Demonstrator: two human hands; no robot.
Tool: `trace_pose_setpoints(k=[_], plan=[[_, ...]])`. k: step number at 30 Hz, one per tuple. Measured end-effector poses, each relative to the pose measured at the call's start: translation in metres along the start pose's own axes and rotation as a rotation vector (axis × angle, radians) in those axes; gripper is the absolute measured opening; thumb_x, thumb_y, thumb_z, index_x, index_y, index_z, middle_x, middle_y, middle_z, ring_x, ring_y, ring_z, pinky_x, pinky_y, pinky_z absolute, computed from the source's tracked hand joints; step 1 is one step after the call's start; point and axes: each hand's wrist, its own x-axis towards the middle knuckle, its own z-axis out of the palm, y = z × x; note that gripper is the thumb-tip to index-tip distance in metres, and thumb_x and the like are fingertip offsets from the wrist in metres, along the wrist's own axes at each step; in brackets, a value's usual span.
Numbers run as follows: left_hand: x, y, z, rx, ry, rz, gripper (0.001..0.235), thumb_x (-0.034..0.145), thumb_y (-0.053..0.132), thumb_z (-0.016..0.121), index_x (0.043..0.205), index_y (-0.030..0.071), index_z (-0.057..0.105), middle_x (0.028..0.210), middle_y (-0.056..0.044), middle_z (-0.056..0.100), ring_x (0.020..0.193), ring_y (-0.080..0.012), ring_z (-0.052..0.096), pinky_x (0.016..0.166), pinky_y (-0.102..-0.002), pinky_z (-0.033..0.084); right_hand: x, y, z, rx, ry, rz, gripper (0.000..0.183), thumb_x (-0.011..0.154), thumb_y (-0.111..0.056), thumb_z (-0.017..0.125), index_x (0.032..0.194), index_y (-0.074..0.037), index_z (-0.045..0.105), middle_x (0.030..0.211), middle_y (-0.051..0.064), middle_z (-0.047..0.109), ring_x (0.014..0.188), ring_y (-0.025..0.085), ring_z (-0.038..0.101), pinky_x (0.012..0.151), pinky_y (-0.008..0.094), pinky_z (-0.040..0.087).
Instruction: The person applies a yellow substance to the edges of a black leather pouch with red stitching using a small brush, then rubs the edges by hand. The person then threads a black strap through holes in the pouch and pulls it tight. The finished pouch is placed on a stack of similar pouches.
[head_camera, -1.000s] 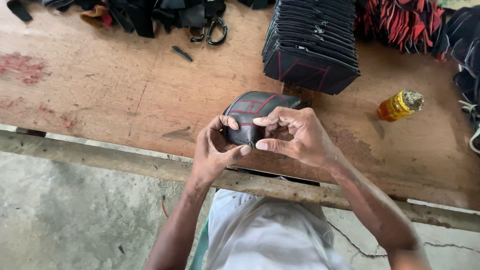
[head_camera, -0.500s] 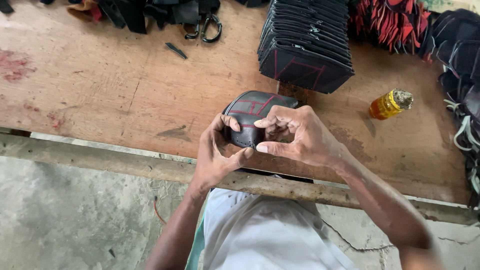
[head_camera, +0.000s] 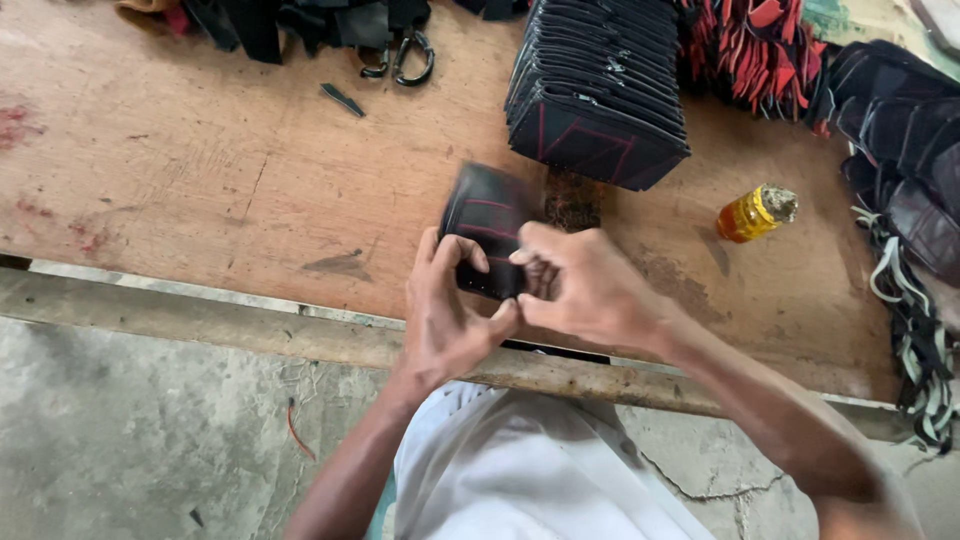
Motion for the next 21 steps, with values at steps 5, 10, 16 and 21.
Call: trace_pose_setpoints(k=[5, 10, 16, 21], plan=[[0.013, -0.009, -0.015, -0.436, -0.100, -0.074, 0.048, 0.071, 0.005, 0.087, 0.106, 0.007, 0.053, 0.104, -0.004, 0.054, 0.100, -0.0120, 0.053, 0.091, -0.030, 0.048, 0.004, 0.010, 0.003, 0.464, -0.007, -0.199, 0.033, 0.092, -0.007, 0.076, 0.122, -0.002, 0.062, 0.094, 0.001, 0.065, 0.089, 0.005, 0.063, 0.078, 0.024, 0.058], [0.011, -0.022, -0.035, -0.759, -0.255, -0.185, 0.045, 0.077, 0.006, 0.083, 0.110, 0.007, 0.053, 0.110, -0.005, 0.061, 0.103, -0.0110, 0.056, 0.092, -0.027, 0.049, 0.007, 0.016, 0.007, 0.458, 0.003, -0.195, 0.033, 0.091, -0.007, 0.077, 0.122, -0.003, 0.065, 0.089, -0.001, 0.065, 0.082, 0.002, 0.063, 0.072, 0.020, 0.055], [0.006, -0.025, -0.028, -0.862, -0.195, -0.185, 0.042, 0.080, 0.005, 0.083, 0.108, 0.007, 0.052, 0.114, -0.007, 0.061, 0.107, -0.0118, 0.057, 0.095, -0.026, 0.049, 0.010, 0.013, 0.013, 0.446, -0.005, -0.207, 0.032, 0.091, -0.008, 0.078, 0.120, -0.003, 0.065, 0.087, -0.001, 0.065, 0.081, 0.001, 0.061, 0.071, 0.019, 0.053], [0.006, -0.024, -0.028, -0.936, -0.192, -0.241, 0.045, 0.078, 0.004, 0.084, 0.106, 0.007, 0.049, 0.117, -0.008, 0.061, 0.108, -0.0131, 0.058, 0.095, -0.028, 0.050, 0.012, 0.015, 0.010, 0.405, -0.002, -0.221, 0.032, 0.089, -0.008, 0.079, 0.118, -0.003, 0.066, 0.086, 0.000, 0.065, 0.080, 0.002, 0.062, 0.071, 0.019, 0.056]])
